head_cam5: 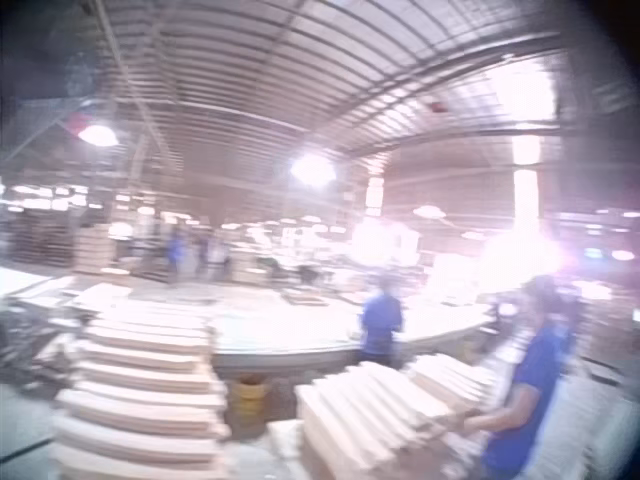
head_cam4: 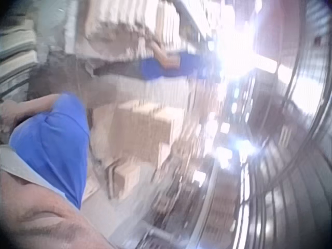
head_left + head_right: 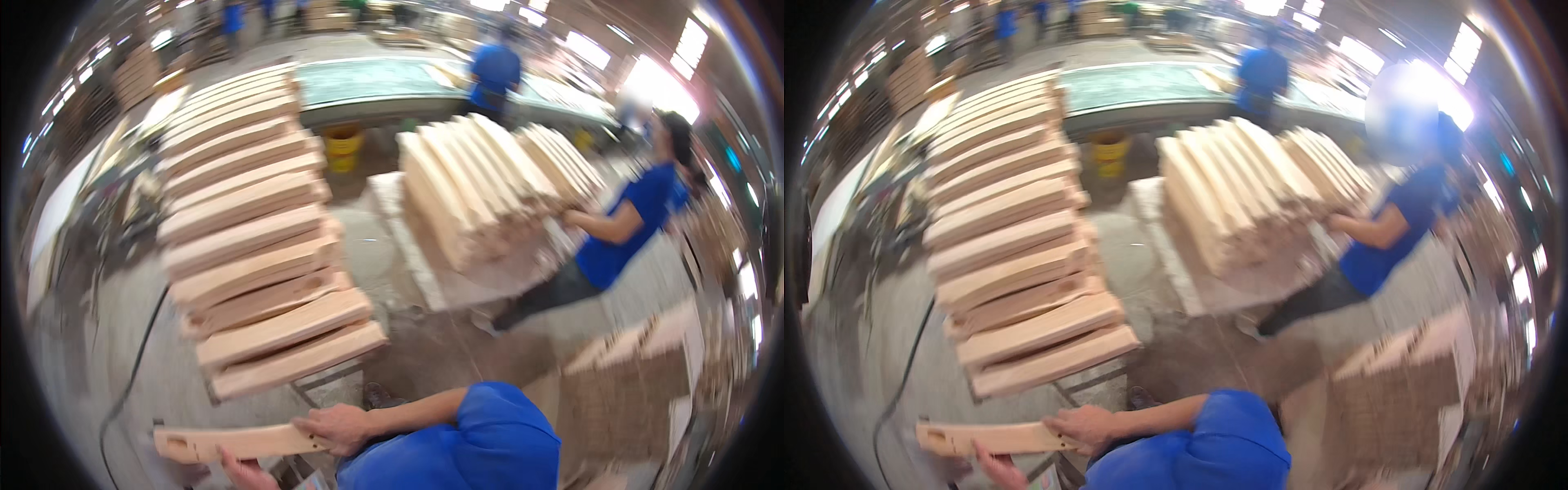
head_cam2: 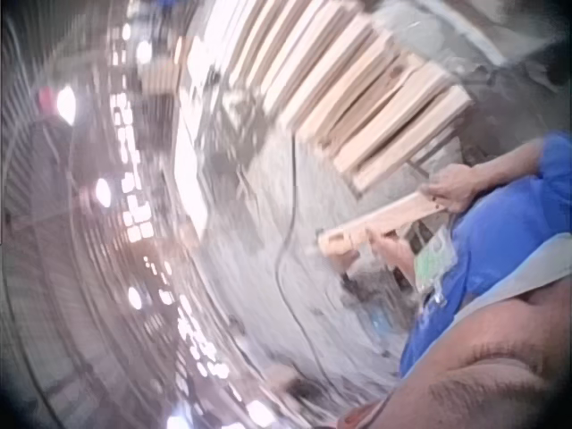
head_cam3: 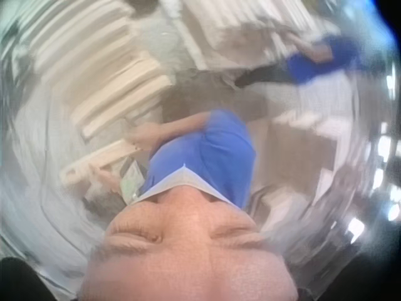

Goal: The person picks up wooden pieces from a stack and smooths their edges against a rotating sanding wheel. After sanding, the person places the pieces onto a separate stack. The person repeats this process for multiple pieces.

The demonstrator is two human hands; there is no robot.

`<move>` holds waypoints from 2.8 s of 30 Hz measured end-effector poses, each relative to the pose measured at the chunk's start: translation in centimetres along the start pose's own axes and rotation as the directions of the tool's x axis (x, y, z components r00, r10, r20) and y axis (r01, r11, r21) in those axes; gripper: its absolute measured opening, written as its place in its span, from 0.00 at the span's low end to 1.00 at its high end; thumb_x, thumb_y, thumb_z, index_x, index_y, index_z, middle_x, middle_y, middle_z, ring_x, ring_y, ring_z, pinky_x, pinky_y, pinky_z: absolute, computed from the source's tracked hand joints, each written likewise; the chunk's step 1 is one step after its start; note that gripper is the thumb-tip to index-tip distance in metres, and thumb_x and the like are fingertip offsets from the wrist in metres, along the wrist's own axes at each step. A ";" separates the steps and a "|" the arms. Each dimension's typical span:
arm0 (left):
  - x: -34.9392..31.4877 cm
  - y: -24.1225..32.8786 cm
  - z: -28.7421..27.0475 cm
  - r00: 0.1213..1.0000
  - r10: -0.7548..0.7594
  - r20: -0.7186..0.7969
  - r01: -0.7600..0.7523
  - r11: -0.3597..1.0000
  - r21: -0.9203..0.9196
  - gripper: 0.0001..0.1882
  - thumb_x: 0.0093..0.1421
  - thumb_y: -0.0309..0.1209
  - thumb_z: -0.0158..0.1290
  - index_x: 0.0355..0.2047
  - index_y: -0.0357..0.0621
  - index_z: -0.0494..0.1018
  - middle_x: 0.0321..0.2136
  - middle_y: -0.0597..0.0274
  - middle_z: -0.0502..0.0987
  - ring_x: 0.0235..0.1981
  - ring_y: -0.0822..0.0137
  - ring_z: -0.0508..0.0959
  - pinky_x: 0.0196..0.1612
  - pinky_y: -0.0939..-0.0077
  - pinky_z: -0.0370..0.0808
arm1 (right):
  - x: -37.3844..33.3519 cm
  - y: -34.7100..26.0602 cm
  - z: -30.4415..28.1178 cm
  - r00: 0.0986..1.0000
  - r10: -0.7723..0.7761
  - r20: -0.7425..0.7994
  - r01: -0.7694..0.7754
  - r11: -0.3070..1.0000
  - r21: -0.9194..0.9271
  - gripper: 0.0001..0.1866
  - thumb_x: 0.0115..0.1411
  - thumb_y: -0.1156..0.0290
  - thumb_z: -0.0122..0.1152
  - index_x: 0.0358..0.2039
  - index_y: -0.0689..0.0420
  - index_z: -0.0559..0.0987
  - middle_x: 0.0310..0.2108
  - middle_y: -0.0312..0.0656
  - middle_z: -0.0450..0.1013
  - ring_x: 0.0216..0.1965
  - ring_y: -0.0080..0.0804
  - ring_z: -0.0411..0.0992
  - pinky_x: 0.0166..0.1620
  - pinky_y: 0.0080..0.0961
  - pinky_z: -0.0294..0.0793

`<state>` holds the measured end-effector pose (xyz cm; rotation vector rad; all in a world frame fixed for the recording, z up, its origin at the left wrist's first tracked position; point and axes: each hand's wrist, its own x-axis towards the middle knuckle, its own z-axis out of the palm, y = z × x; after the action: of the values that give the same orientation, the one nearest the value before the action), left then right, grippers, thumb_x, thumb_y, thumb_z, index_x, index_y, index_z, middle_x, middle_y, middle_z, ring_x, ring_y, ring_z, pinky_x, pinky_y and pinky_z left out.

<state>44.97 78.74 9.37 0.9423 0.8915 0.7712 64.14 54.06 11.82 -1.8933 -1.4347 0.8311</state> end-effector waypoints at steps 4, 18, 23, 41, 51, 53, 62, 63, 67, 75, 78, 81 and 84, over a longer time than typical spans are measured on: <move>-4.7 1.4 4.3 0.956 0.114 -0.270 0.003 0.917 0.398 0.18 0.72 0.40 0.54 0.47 0.34 0.76 0.44 0.45 0.80 0.41 0.60 0.80 0.45 0.62 0.78 | -0.3 -0.9 -0.3 0.986 0.057 0.156 -0.041 0.994 -0.101 0.43 0.60 0.56 0.67 0.72 0.54 0.60 0.53 0.55 0.75 0.53 0.61 0.76 0.52 0.52 0.80; 4.4 11.1 -9.3 0.719 0.693 0.060 -0.086 0.003 0.996 0.38 0.67 0.39 0.57 0.69 0.22 0.60 0.73 0.30 0.55 0.77 0.36 0.51 0.79 0.44 0.46 | 21.3 -15.1 11.3 0.986 -0.084 0.146 0.103 0.986 -0.130 0.53 0.56 0.54 0.74 0.73 0.63 0.57 0.62 0.64 0.69 0.60 0.64 0.73 0.57 0.53 0.75; 11.5 13.4 -11.8 0.711 0.683 0.168 -0.098 -0.140 0.985 0.38 0.71 0.43 0.50 0.68 0.21 0.60 0.73 0.32 0.58 0.77 0.41 0.54 0.80 0.49 0.45 | 29.3 -18.0 13.8 0.956 -0.291 0.017 0.290 0.945 -0.148 0.50 0.59 0.56 0.72 0.74 0.58 0.55 0.55 0.65 0.73 0.54 0.66 0.75 0.52 0.54 0.77; 10.2 9.9 -8.0 0.620 0.704 0.346 -0.466 -0.025 0.885 0.31 0.70 0.42 0.51 0.64 0.27 0.69 0.68 0.37 0.67 0.72 0.41 0.63 0.77 0.43 0.52 | 26.7 -8.3 12.8 0.845 -0.102 0.524 -0.361 0.614 0.702 0.32 0.70 0.50 0.60 0.58 0.66 0.68 0.45 0.51 0.76 0.40 0.40 0.79 0.41 0.37 0.80; 2.3 3.5 -1.8 0.561 0.622 0.546 -0.713 0.028 0.701 0.16 0.64 0.39 0.57 0.45 0.40 0.79 0.49 0.47 0.78 0.52 0.43 0.76 0.62 0.45 0.70 | 10.5 -1.3 10.1 0.597 -0.482 0.641 -0.800 -0.416 0.432 0.42 0.63 0.35 0.53 0.65 0.56 0.72 0.49 0.49 0.76 0.42 0.38 0.77 0.40 0.32 0.79; 3.8 4.5 -3.9 0.583 0.558 0.591 -0.705 -0.013 0.709 0.16 0.63 0.39 0.58 0.43 0.40 0.80 0.48 0.48 0.78 0.53 0.45 0.75 0.61 0.47 0.70 | 14.7 -1.6 9.6 0.745 0.011 0.667 -0.666 0.069 0.742 0.40 0.63 0.43 0.59 0.67 0.58 0.69 0.53 0.51 0.75 0.44 0.39 0.78 0.43 0.33 0.80; 7.8 6.4 -11.4 0.725 0.601 0.337 -0.340 -0.113 0.934 0.34 0.69 0.42 0.51 0.67 0.29 0.67 0.72 0.44 0.63 0.76 0.46 0.57 0.79 0.47 0.47 | 25.8 -13.1 12.9 0.983 -0.079 0.168 0.140 0.911 -0.388 0.53 0.61 0.51 0.67 0.78 0.53 0.48 0.46 0.70 0.77 0.45 0.73 0.77 0.44 0.62 0.78; 5.2 3.8 -10.0 0.726 0.597 0.341 -0.364 -0.087 0.927 0.33 0.69 0.42 0.51 0.67 0.28 0.67 0.72 0.43 0.63 0.76 0.46 0.57 0.79 0.46 0.47 | 22.7 -12.1 12.3 0.978 -0.025 0.206 0.108 0.909 -0.402 0.53 0.60 0.54 0.68 0.78 0.56 0.49 0.49 0.68 0.76 0.45 0.70 0.77 0.46 0.61 0.78; -3.0 -0.5 -4.2 0.769 0.534 0.350 -0.479 0.120 0.869 0.35 0.68 0.43 0.52 0.67 0.29 0.67 0.72 0.41 0.63 0.76 0.43 0.57 0.78 0.42 0.51 | 13.2 -7.6 9.7 0.981 -0.064 0.185 0.108 0.965 -0.239 0.51 0.62 0.55 0.70 0.76 0.60 0.53 0.53 0.63 0.75 0.50 0.61 0.77 0.47 0.52 0.80; 11.7 10.4 -8.8 0.738 0.660 0.142 -0.259 0.083 0.962 0.36 0.68 0.43 0.51 0.69 0.28 0.64 0.75 0.36 0.56 0.76 0.37 0.55 0.77 0.42 0.50 | 29.6 -10.3 13.4 0.520 -0.482 0.705 -0.853 -0.247 0.460 0.37 0.70 0.39 0.50 0.60 0.62 0.72 0.44 0.47 0.75 0.38 0.36 0.77 0.35 0.31 0.79; 9.8 7.9 -8.1 0.776 0.611 0.157 -0.247 0.065 0.967 0.38 0.67 0.43 0.52 0.69 0.25 0.62 0.75 0.33 0.54 0.76 0.35 0.53 0.78 0.42 0.49 | 24.5 -8.7 13.5 0.693 -0.388 0.607 -0.711 -0.226 0.666 0.38 0.71 0.40 0.48 0.60 0.66 0.71 0.44 0.49 0.74 0.35 0.38 0.75 0.35 0.30 0.78; 2.0 2.5 -2.6 0.798 0.589 0.129 -0.308 0.215 0.927 0.42 0.65 0.38 0.54 0.71 0.19 0.55 0.74 0.24 0.50 0.77 0.33 0.50 0.78 0.42 0.48 | 14.0 -1.8 10.0 0.747 -0.246 0.617 -0.610 0.116 0.784 0.42 0.65 0.36 0.52 0.65 0.61 0.69 0.46 0.48 0.75 0.38 0.38 0.76 0.39 0.32 0.77; -1.8 -1.3 -0.1 0.715 0.680 -0.163 -0.279 0.491 0.825 0.35 0.66 0.37 0.55 0.65 0.22 0.61 0.67 0.25 0.63 0.72 0.37 0.64 0.72 0.42 0.62 | 8.4 0.4 6.8 0.698 -0.231 0.678 -0.583 0.365 0.725 0.46 0.61 0.46 0.66 0.71 0.60 0.63 0.51 0.49 0.76 0.47 0.40 0.78 0.48 0.37 0.79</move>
<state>44.38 76.76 8.70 1.8940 1.4679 1.2049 60.84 62.78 6.41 -0.7864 -0.6529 2.1216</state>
